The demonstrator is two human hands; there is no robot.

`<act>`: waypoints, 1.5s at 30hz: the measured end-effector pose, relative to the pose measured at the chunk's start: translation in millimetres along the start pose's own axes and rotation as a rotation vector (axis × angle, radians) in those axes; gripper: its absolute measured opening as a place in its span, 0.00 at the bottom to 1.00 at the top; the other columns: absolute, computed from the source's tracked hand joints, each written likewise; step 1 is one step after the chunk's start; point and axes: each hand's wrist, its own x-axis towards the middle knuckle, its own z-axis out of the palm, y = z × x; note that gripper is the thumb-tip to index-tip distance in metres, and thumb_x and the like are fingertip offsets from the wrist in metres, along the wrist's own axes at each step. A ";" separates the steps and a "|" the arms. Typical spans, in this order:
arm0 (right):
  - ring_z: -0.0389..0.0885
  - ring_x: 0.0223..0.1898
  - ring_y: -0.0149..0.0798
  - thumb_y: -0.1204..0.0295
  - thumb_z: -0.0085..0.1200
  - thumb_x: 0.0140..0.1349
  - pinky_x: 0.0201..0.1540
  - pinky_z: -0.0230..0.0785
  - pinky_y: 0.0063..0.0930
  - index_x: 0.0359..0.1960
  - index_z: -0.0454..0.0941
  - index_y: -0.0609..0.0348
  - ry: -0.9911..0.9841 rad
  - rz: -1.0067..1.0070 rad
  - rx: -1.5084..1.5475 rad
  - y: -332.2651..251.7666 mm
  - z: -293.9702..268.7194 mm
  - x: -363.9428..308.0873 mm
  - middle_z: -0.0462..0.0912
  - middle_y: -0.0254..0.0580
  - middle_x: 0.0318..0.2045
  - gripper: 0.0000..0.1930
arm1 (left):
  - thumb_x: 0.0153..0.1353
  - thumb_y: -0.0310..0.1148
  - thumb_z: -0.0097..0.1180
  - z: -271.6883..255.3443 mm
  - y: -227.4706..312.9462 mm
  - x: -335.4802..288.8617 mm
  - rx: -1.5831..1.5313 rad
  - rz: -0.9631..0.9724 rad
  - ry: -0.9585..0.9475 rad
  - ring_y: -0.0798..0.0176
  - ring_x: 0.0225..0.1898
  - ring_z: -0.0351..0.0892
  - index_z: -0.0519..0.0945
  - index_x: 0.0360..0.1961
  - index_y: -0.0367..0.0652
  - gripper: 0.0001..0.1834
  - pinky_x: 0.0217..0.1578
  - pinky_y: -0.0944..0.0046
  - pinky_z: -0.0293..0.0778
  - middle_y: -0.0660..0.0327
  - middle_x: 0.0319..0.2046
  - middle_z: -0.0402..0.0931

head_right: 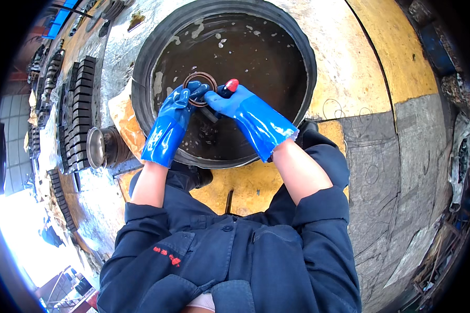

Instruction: The person cleans small metal rings by hand in a bucket of dark liquid using a brush with blue-gloved hands.

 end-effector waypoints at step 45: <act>0.93 0.43 0.45 0.52 0.64 0.69 0.51 0.82 0.42 0.47 0.92 0.56 0.156 0.151 0.056 -7.6 3.3 0.8 0.94 0.49 0.39 0.20 | 0.78 0.50 0.68 -4.3 -15.2 -10.9 -0.155 -0.205 0.224 0.62 0.57 0.89 0.88 0.63 0.39 0.26 0.56 0.59 0.85 0.59 0.53 0.92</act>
